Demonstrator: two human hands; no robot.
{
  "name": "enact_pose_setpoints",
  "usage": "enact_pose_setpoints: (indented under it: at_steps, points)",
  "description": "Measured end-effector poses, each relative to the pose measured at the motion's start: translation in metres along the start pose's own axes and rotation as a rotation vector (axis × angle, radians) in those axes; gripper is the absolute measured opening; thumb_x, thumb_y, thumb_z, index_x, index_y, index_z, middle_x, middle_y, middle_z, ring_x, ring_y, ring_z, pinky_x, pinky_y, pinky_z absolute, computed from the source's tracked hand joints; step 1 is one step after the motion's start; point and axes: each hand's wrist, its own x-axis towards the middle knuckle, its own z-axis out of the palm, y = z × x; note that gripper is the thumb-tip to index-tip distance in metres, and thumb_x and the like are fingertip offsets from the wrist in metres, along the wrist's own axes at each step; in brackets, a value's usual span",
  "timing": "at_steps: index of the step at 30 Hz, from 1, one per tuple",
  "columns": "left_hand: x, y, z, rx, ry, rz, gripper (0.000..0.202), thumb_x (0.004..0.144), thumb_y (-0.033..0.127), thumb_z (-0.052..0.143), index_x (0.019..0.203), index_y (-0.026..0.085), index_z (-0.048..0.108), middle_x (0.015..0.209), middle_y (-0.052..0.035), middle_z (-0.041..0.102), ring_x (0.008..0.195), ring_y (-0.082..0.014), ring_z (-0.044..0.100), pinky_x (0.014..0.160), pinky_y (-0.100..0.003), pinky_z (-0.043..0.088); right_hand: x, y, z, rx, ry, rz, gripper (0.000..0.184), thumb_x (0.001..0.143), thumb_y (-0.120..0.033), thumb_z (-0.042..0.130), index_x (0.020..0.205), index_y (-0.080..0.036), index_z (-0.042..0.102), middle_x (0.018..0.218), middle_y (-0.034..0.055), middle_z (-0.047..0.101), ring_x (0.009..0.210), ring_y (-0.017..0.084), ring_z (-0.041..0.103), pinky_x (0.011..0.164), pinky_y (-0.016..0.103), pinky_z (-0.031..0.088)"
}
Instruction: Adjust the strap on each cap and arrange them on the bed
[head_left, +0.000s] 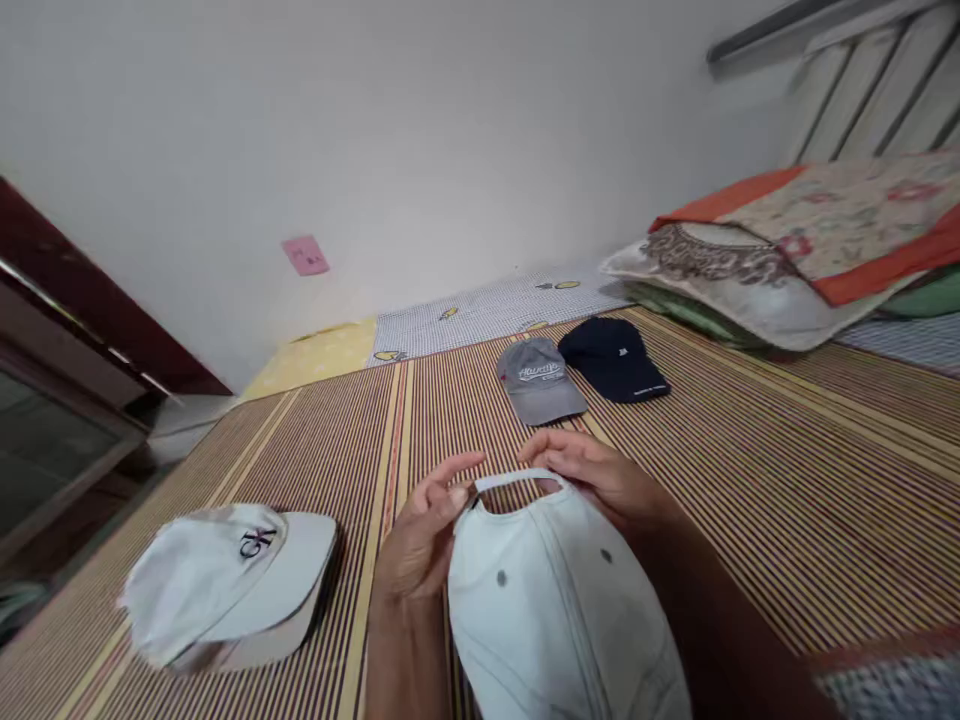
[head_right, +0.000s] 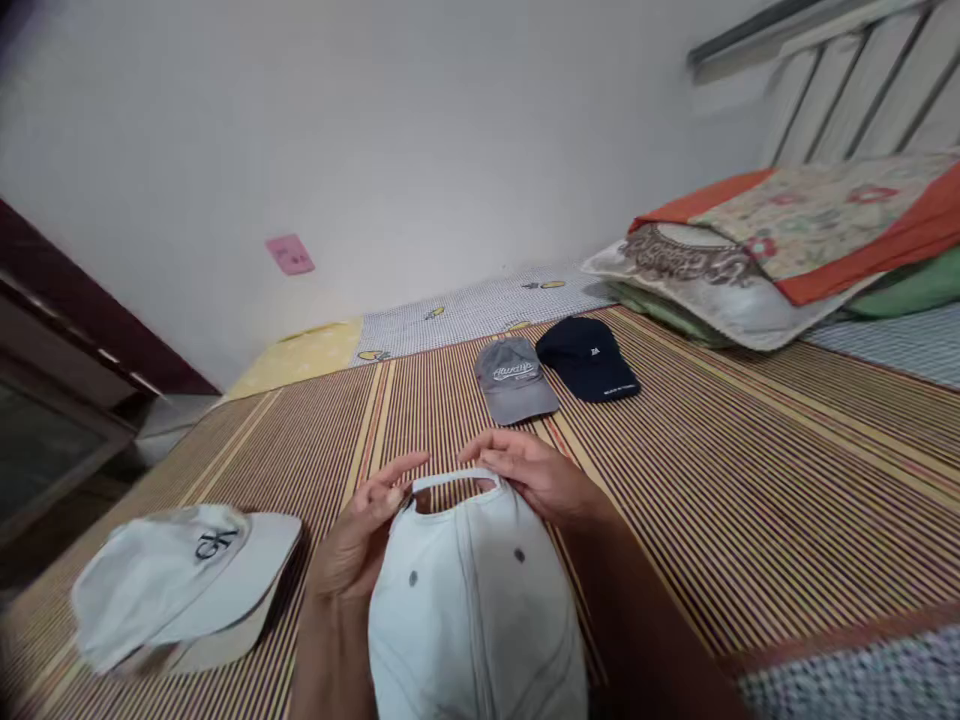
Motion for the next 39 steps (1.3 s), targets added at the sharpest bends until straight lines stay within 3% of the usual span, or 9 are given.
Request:
enact_pose_setpoints:
  at_steps: [7, 12, 17, 26, 33, 39]
  points:
    - [0.004, -0.001, 0.004, -0.106, 0.024, 0.018, 0.044, 0.072, 0.021, 0.090, 0.113, 0.015, 0.075, 0.078, -0.0011, 0.076, 0.065, -0.0074, 0.067, 0.066, -0.015, 0.055, -0.005, -0.003, 0.006, -0.010, 0.057, -0.003, 0.024, 0.086, -0.036, 0.078, 0.096, -0.016, 0.071, 0.073, -0.0017, 0.061, 0.060, 0.007, 0.048, 0.055, 0.018, 0.035]
    - [0.002, 0.001, 0.010, -0.141, -0.079, 0.019, 0.034, 0.081, 0.025, 0.081, 0.112, 0.012, 0.076, 0.083, -0.0035, 0.078, 0.077, -0.0118, 0.071, 0.075, -0.018, 0.058, -0.005, -0.002, 0.004, 0.014, 0.044, 0.000, 0.025, 0.086, -0.037, 0.078, 0.097, -0.016, 0.071, 0.070, -0.0033, 0.058, 0.060, 0.007, 0.047, 0.056, 0.018, 0.035]
    - [0.003, 0.001, 0.011, -0.123, -0.091, 0.022, 0.034, 0.086, 0.032, 0.077, 0.112, 0.012, 0.076, 0.088, -0.0058, 0.080, 0.080, -0.0154, 0.074, 0.076, -0.022, 0.060, -0.002, 0.001, 0.000, -0.009, 0.030, -0.014, 0.024, 0.086, -0.038, 0.077, 0.098, -0.018, 0.072, 0.070, -0.0031, 0.058, 0.059, 0.008, 0.046, 0.054, 0.018, 0.036]
    - [0.007, -0.002, 0.008, -0.125, -0.048, 0.010, 0.037, 0.077, 0.023, 0.085, 0.112, 0.012, 0.076, 0.082, -0.0054, 0.080, 0.074, -0.0117, 0.073, 0.070, -0.016, 0.057, 0.002, 0.006, -0.004, 0.017, 0.027, -0.003, 0.026, 0.086, -0.039, 0.078, 0.100, -0.018, 0.073, 0.069, -0.0031, 0.061, 0.058, 0.007, 0.052, 0.054, 0.017, 0.038]
    - [0.008, -0.007, -0.001, -0.232, -0.064, 0.004, 0.035, 0.083, 0.019, 0.076, 0.117, 0.011, 0.074, 0.086, -0.0077, 0.080, 0.078, -0.0143, 0.074, 0.075, -0.021, 0.059, 0.000, 0.008, 0.001, 0.059, 0.053, 0.045, 0.030, 0.083, -0.033, 0.081, 0.107, -0.017, 0.072, 0.071, -0.0014, 0.067, 0.058, 0.008, 0.057, 0.055, 0.017, 0.042]
    - [0.008, -0.011, -0.003, -0.212, -0.122, -0.027, 0.038, 0.086, 0.028, 0.074, 0.119, 0.008, 0.073, 0.092, -0.0117, 0.080, 0.085, -0.0185, 0.074, 0.080, -0.026, 0.059, -0.002, 0.006, 0.003, 0.205, 0.087, -0.042, 0.023, 0.081, -0.027, 0.083, 0.098, -0.017, 0.073, 0.074, -0.0012, 0.065, 0.059, 0.006, 0.055, 0.056, 0.015, 0.045]
